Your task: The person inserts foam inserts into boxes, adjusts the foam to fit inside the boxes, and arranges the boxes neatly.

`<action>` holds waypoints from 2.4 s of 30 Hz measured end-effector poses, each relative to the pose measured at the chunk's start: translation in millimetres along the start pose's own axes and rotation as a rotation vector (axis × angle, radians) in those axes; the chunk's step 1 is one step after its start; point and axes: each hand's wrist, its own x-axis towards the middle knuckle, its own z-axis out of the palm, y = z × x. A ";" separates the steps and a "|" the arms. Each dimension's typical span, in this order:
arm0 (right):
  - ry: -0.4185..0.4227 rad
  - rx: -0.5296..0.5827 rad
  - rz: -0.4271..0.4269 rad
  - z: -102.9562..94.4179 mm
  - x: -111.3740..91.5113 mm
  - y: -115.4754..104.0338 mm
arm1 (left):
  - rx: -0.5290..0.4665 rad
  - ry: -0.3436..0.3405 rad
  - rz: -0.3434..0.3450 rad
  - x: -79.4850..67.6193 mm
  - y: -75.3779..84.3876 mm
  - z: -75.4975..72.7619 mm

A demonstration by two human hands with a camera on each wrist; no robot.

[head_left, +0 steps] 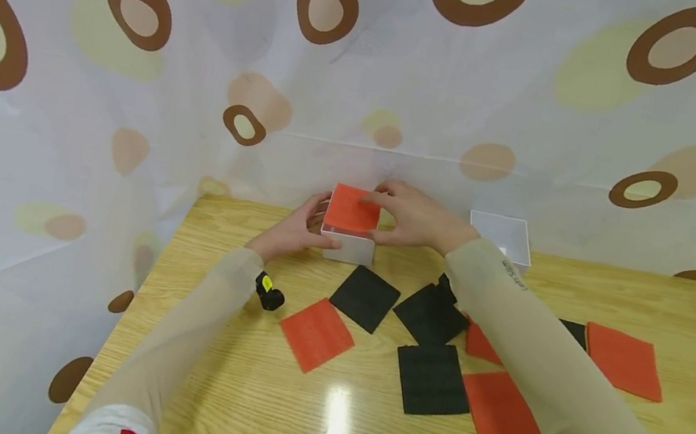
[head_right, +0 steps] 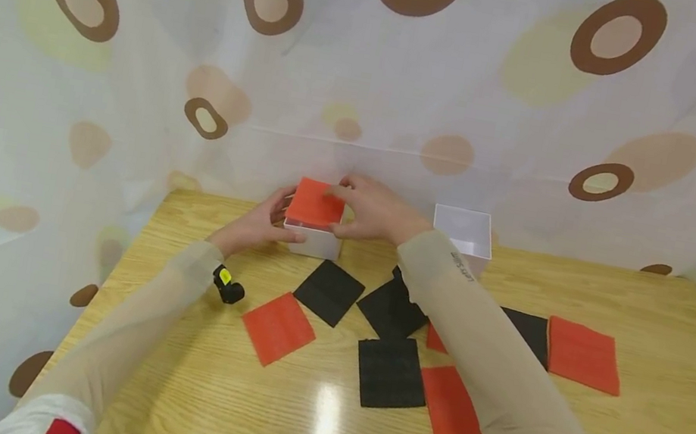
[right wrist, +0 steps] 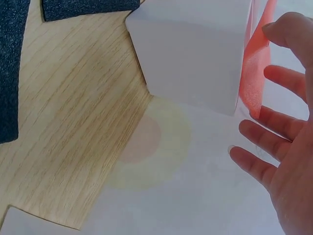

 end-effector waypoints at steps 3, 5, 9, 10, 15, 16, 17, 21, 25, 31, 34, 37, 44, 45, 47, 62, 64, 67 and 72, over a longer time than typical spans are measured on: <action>-0.008 -0.003 -0.015 0.5 1.0 1.7 | 0.008 0.001 0.000 1.5 0.2 -0.1; -0.010 -0.004 -0.024 0.2 1.4 2.3 | 0.013 0.002 0.004 2.1 0.8 -0.3; -0.005 -0.014 -0.037 1.1 2.8 2.9 | 0.014 0.003 0.008 3.2 0.1 -0.9; -0.002 -0.021 -0.046 1.5 3.4 2.6 | 0.010 0.003 0.008 3.2 -0.1 -1.0; -0.002 -0.076 -0.070 5.8 5.8 0.6 | -0.003 0.001 0.005 2.8 -2.6 -1.0; -0.007 -0.087 -0.065 6.2 6.1 0.2 | -0.005 0.001 0.008 2.9 -2.5 -1.1; -0.011 -0.095 -0.056 6.5 6.0 -0.2 | -0.004 0.002 0.008 2.9 -2.4 -1.1; -0.021 -0.109 -0.030 9.0 5.7 -0.4 | 0.003 0.005 0.003 3.3 -2.5 -0.9; -0.032 -0.100 -0.017 11.7 4.8 -0.9 | 0.003 0.008 -0.006 3.5 -3.3 -0.9; -0.039 -0.059 -0.006 14.1 3.8 -2.7 | -0.006 0.008 0.000 4.0 -4.2 -1.9; -0.020 -0.051 -0.012 14.9 2.9 -2.9 | 0.000 0.009 0.005 3.9 -4.3 -1.8; 0.006 -0.079 -0.027 15.0 3.1 -3.1 | 0.003 0.012 0.012 4.5 -4.9 -1.5; -0.059 -0.189 0.018 20.7 5.9 -9.5 | 0.015 0.016 0.017 6.5 -8.1 -2.1; -0.068 -0.194 0.024 22.9 6.0 -10.0 | 0.018 0.016 0.016 6.6 -8.8 -2.2; -0.063 -0.206 0.021 27.6 6.1 -10.6 | 0.021 0.014 0.017 6.4 -9.4 -2.5; -0.035 -0.189 0.048 45.2 13.9 -15.6 | 0.019 -0.003 0.029 1.3 -3.7 -1.5; -0.035 -0.178 0.047 45.0 13.6 -15.9 | 0.017 -0.002 0.027 1.4 -3.6 -1.3; -0.021 -0.166 0.033 44.1 12.2 -15.1 | 0.015 0.003 0.023 1.2 -3.4 -0.7; 0.000 -0.168 0.007 40.8 7.9 -11.1 | 0.023 0.009 0.024 1.5 -3.3 -0.1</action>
